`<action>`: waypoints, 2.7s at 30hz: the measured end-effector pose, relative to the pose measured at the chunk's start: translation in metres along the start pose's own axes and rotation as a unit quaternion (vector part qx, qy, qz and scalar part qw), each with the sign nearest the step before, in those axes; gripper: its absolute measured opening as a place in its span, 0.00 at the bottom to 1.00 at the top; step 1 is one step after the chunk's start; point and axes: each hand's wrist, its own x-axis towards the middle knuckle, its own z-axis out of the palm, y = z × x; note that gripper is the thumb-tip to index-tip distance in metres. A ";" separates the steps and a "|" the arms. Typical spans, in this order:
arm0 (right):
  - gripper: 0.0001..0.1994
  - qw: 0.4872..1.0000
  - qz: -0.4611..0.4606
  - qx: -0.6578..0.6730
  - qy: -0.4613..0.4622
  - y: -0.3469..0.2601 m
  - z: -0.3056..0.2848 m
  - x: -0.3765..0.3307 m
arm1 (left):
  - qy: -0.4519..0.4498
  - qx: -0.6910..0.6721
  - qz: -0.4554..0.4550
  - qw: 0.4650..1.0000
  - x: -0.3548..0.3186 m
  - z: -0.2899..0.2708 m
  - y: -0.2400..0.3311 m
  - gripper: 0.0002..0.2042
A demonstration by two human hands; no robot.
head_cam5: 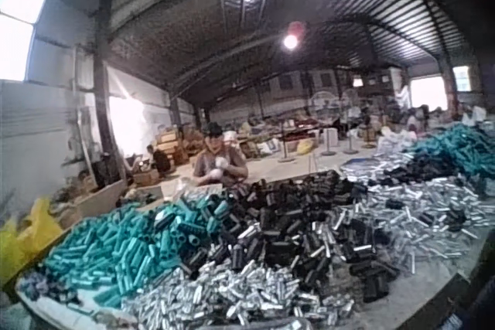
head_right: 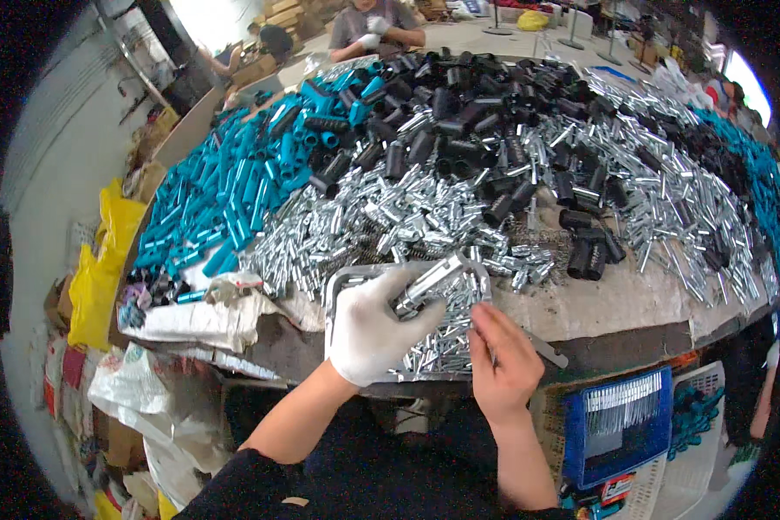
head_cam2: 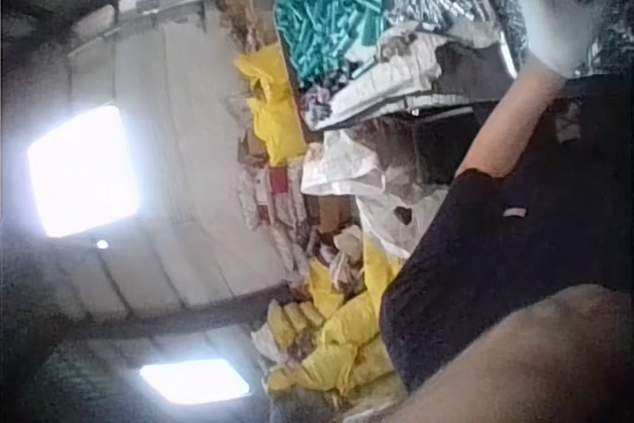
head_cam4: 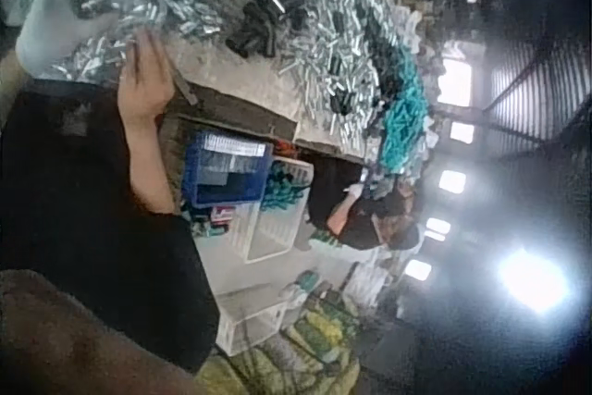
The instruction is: The person assembles tools by inserting metal rods, springs, and small metal pins from a tray into plastic handles by hand.
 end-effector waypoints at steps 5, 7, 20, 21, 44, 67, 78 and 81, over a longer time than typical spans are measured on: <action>0.16 0.923 -0.291 -0.237 0.077 -0.002 -0.016 0.018 | 0.002 0.028 0.027 0.999 0.011 0.035 0.000 0.15; 0.17 0.890 -0.341 -0.287 0.099 -0.001 -0.020 0.019 | -0.006 0.023 0.043 0.999 0.016 0.046 0.002 0.14; 0.18 0.925 -0.229 -0.251 0.171 0.013 -0.053 0.034 | 0.005 0.147 0.080 0.986 0.063 0.080 -0.013 0.13; 0.17 0.956 -0.173 -0.183 0.149 0.015 -0.054 0.032 | -0.011 0.154 0.080 0.985 0.071 0.080 -0.017 0.15; 0.13 0.966 0.099 -0.051 -0.234 -0.002 -0.051 -0.028 | -0.478 0.245 0.145 0.831 -0.006 0.030 0.030 0.26; 0.04 0.849 0.214 -0.478 0.067 0.220 -0.307 -0.104 | -0.046 -0.207 -0.289 0.934 -0.058 0.037 -0.065 0.09; 0.09 0.811 0.170 -0.509 0.234 0.219 -0.321 -0.104 | -0.035 -0.209 -0.273 0.938 -0.058 0.038 -0.063 0.08; 0.09 0.805 0.150 -0.520 0.243 0.224 -0.316 -0.102 | -0.047 -0.197 -0.268 0.942 -0.058 0.038 -0.062 0.11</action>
